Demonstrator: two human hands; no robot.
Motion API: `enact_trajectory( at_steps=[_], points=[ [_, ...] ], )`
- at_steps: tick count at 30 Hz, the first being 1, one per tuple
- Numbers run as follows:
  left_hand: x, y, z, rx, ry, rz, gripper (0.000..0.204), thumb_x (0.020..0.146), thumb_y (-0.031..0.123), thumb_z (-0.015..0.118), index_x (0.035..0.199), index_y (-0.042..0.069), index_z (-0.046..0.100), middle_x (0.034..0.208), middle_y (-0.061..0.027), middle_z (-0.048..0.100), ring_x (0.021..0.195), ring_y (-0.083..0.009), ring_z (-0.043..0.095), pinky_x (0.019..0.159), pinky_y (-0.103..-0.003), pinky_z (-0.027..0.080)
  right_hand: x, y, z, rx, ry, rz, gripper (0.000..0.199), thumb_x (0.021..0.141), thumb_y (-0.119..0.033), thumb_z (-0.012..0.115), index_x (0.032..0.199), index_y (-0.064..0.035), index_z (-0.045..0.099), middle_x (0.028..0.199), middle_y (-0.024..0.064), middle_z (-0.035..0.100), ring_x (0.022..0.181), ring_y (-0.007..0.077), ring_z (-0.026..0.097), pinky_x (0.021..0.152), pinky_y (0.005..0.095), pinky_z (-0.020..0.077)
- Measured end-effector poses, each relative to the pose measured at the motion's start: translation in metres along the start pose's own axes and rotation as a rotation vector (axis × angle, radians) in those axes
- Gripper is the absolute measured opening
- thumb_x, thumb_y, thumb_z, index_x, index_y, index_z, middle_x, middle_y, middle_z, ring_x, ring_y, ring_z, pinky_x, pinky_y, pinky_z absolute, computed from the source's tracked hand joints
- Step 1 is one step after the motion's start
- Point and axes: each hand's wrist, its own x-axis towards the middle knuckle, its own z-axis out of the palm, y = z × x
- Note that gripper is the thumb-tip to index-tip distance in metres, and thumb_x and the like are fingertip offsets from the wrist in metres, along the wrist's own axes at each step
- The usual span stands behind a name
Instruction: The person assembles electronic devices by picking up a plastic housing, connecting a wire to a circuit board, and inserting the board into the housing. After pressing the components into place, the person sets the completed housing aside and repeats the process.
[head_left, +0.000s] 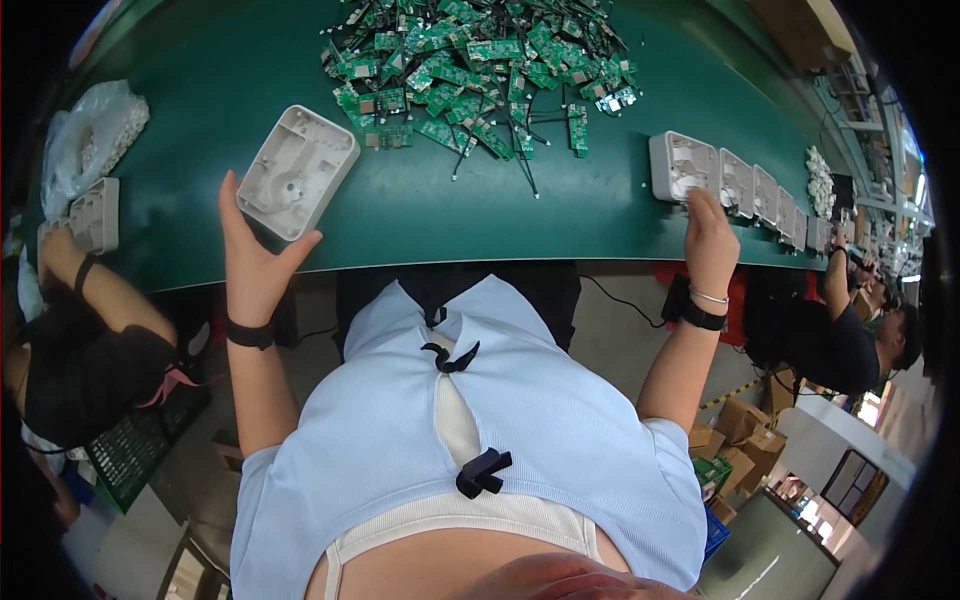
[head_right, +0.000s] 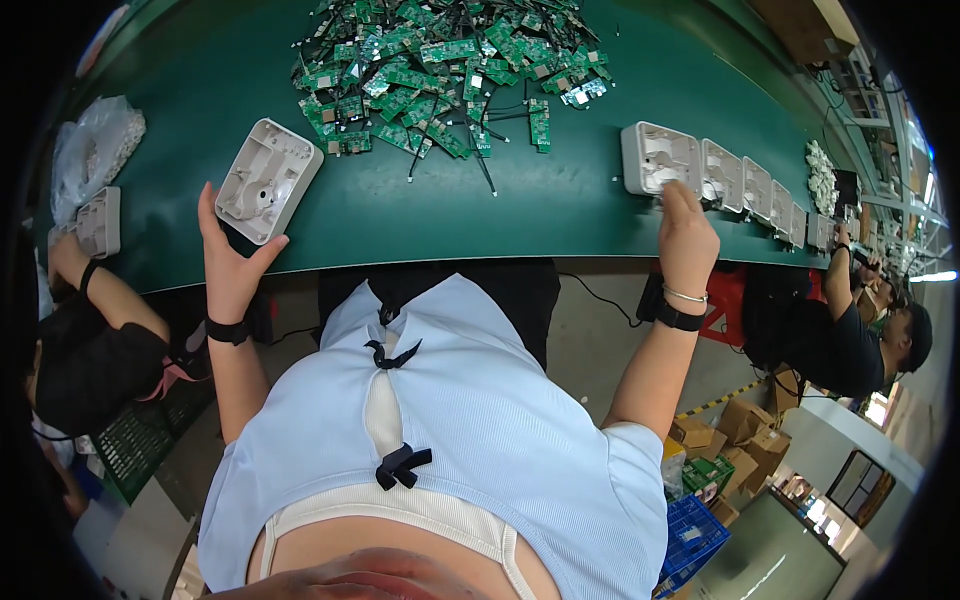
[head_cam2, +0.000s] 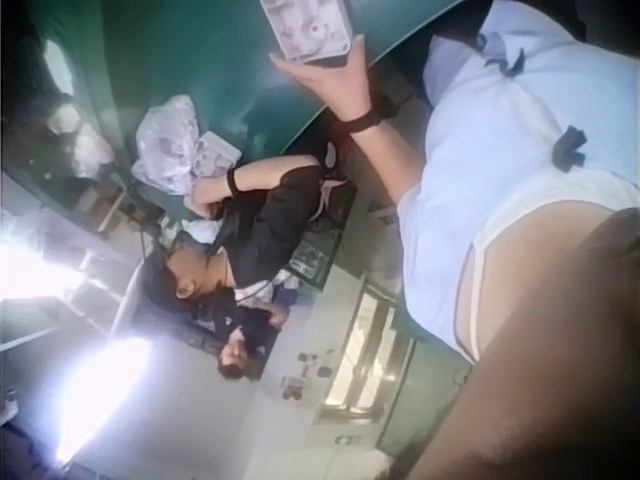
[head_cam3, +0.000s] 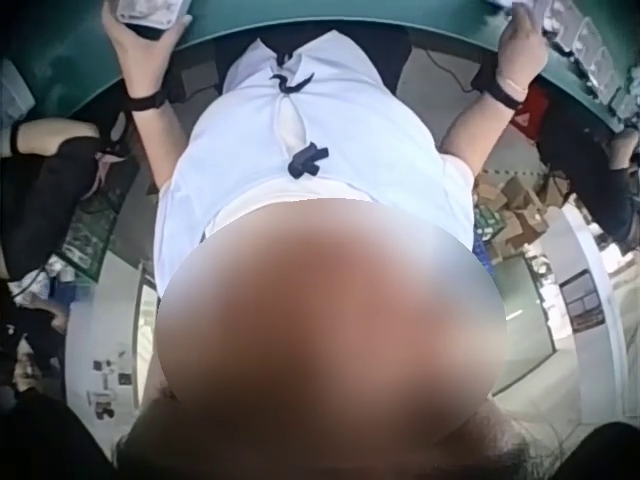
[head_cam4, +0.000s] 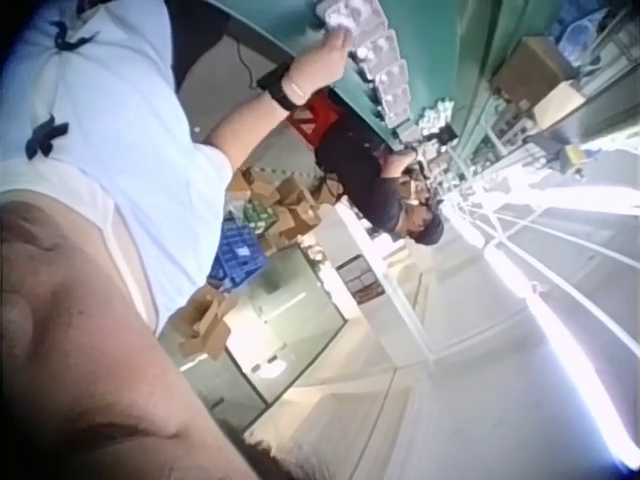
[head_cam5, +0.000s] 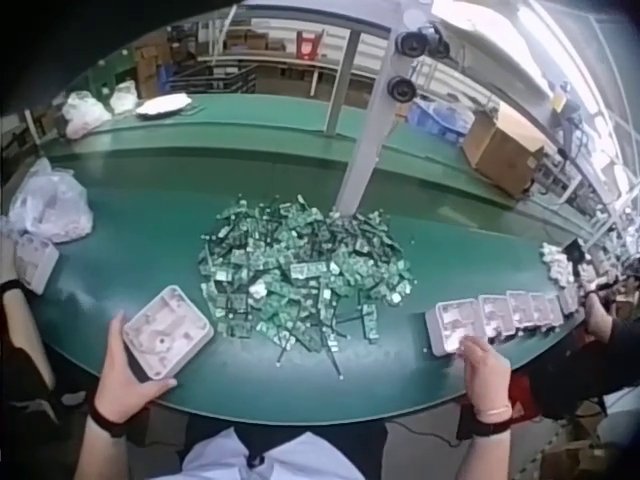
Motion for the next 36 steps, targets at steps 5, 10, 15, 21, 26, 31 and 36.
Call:
enact_trajectory(
  at_steps=[5, 10, 15, 21, 26, 31, 36],
  points=[
    [-0.005, 0.010, 0.004, -0.038, 0.042, -0.032, 0.122, 0.070, 0.019, 0.097, 0.164, -0.004, 0.023, 0.154, -0.0277, 0.046, 0.139, -0.0377, 0.053, 0.118, -0.045, 0.042, 0.035, -0.072, -0.012, 0.321, 0.184, 0.040, 0.025, 0.099, -0.006, 0.070, 0.123, -0.0074, 0.075, 0.108, 0.0089, 0.076, 0.084, 0.0243, 0.074, 0.069, 0.0331, 0.0573],
    [-0.015, 0.028, 0.008, -0.072, 0.062, 0.003, 0.121, 0.068, 0.017, 0.097, 0.163, -0.004, 0.025, 0.150, -0.0260, 0.049, 0.136, -0.0370, 0.055, 0.116, -0.044, 0.044, 0.062, -0.199, -0.003, 1.218, -0.621, 0.242, 0.023, 0.100, -0.017, 0.076, 0.116, -0.0005, 0.075, 0.084, 0.0079, 0.073, 0.060, 0.0109, 0.063, 0.056, 0.0278, 0.0477],
    [-0.029, 0.047, 0.009, 0.021, 0.069, 0.029, 0.120, 0.066, 0.018, 0.097, 0.162, -0.004, 0.028, 0.148, -0.0255, 0.051, 0.134, -0.0377, 0.056, 0.115, -0.045, 0.044, 0.088, -0.232, 0.037, 0.873, -0.477, 0.012, 0.021, 0.100, -0.021, 0.075, 0.108, -0.0011, 0.076, 0.082, 0.0022, 0.072, 0.058, 0.0112, 0.062, 0.055, 0.0270, 0.0469],
    [-0.039, 0.058, 0.014, 0.027, 0.017, 0.083, 0.110, 0.065, 0.016, 0.095, 0.157, -0.002, 0.036, 0.149, -0.0254, 0.050, 0.137, -0.0414, 0.053, 0.117, -0.048, 0.042, 0.097, -0.231, 0.032, 1.906, -0.504, 0.496, 0.011, 0.102, -0.015, 0.071, 0.104, -0.0054, 0.076, 0.081, 0.0036, 0.068, 0.068, 0.0130, 0.063, 0.062, 0.0260, 0.0497],
    [-0.035, 0.054, 0.022, 0.027, -0.021, 0.203, 0.107, 0.066, 0.015, 0.095, 0.155, -0.001, 0.038, 0.153, -0.0218, 0.048, 0.142, -0.0380, 0.050, 0.121, -0.045, 0.039, 0.086, -0.237, 0.015, 2.322, -0.648, 0.601, 0.008, 0.102, -0.009, 0.070, 0.106, -0.0042, 0.075, 0.086, 0.0046, 0.070, 0.075, 0.0131, 0.065, 0.067, 0.0263, 0.0521],
    [-0.028, 0.059, 0.034, -0.060, -0.028, 0.207, 0.109, 0.067, 0.016, 0.095, 0.157, 0.000, 0.036, 0.155, -0.0220, 0.046, 0.143, -0.0389, 0.050, 0.121, -0.046, 0.040, 0.068, -0.258, 0.009, 2.415, -0.684, 0.471, 0.007, 0.100, -0.003, 0.071, 0.107, -0.0033, 0.075, 0.094, 0.0059, 0.074, 0.082, 0.0126, 0.067, 0.073, 0.0263, 0.0540],
    [-0.027, 0.065, 0.032, -0.120, -0.058, 0.189, 0.113, 0.066, 0.016, 0.096, 0.159, 0.001, 0.033, 0.158, -0.0236, 0.043, 0.146, -0.0401, 0.047, 0.122, -0.047, 0.038, 0.050, -0.280, 0.006, 1.702, -0.435, -0.040, 0.011, 0.094, 0.001, 0.078, 0.104, -0.0028, 0.077, 0.106, 0.0068, 0.080, 0.090, 0.0105, 0.070, 0.078, 0.0261, 0.0546]
  ],
)
